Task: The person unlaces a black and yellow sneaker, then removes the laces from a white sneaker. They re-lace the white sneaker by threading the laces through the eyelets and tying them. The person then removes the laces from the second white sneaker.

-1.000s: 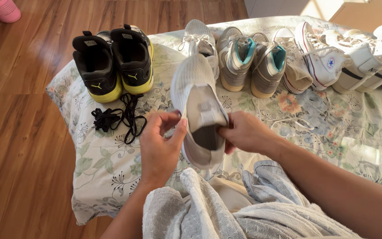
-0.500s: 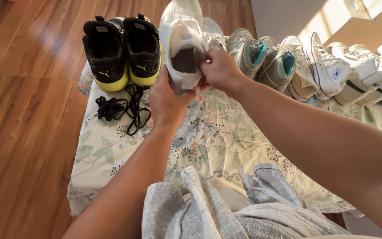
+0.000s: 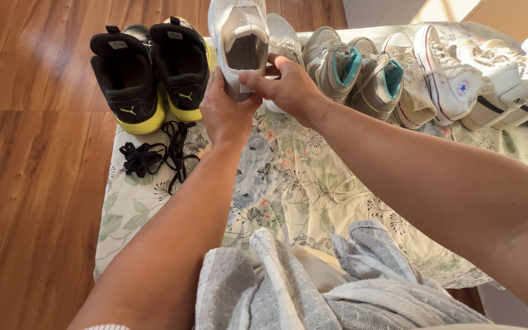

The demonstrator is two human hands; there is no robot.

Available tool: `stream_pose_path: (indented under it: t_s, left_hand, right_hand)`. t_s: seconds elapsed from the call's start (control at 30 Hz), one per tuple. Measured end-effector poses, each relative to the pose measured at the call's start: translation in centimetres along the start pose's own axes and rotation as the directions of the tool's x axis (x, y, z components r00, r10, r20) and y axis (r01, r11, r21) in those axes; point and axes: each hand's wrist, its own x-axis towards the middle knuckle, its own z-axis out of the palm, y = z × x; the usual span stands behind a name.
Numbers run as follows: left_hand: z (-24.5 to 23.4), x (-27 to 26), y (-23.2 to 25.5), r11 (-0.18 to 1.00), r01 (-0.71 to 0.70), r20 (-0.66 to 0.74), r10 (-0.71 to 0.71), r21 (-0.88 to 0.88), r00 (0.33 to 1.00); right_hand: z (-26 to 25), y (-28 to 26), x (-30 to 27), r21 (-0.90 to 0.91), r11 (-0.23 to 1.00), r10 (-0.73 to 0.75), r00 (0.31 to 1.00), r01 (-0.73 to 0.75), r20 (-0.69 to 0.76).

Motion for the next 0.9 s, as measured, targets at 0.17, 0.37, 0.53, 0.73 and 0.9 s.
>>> stream_pose_path:
  t_s: [0.17, 0.37, 0.53, 0.73, 0.9]
  left_hand:
    - [1.6, 1.3, -0.7, 0.976, 0.217, 0.046, -0.218, 0.029, 0.975]
    - [2.2, 0.7, -3.0, 0.955, 0.286, 0.045, -0.29, 0.075, 0.956]
    - [2.6, 0.1, -4.1, 0.946, 0.281, 0.041, -0.291, 0.162, 0.956]
    - [1.4, -0.2, -2.9, 0.941, 0.222, 0.141, -0.264, 0.256, 0.954]
    - [-2.0, -0.3, -2.1, 0.698, -0.266, 0.137, 0.236, 0.665, 0.962]
  right_hand:
    - [0.2, 1.3, 1.8, -0.137, 0.989, -0.046, 0.999, 0.048, 0.018]
    - [1.5, 4.0, 3.5, -0.195, 0.981, -0.001, 1.0, 0.006, 0.026]
    - [2.4, 5.1, 2.9, -0.238, 0.964, 0.12, 0.993, -0.119, -0.012]
    - [2.7, 4.8, 1.8, -0.324, 0.944, 0.034, 0.997, -0.057, -0.076]
    - [2.4, 4.3, 1.3, -0.473, 0.88, -0.047, 0.999, 0.047, 0.013]
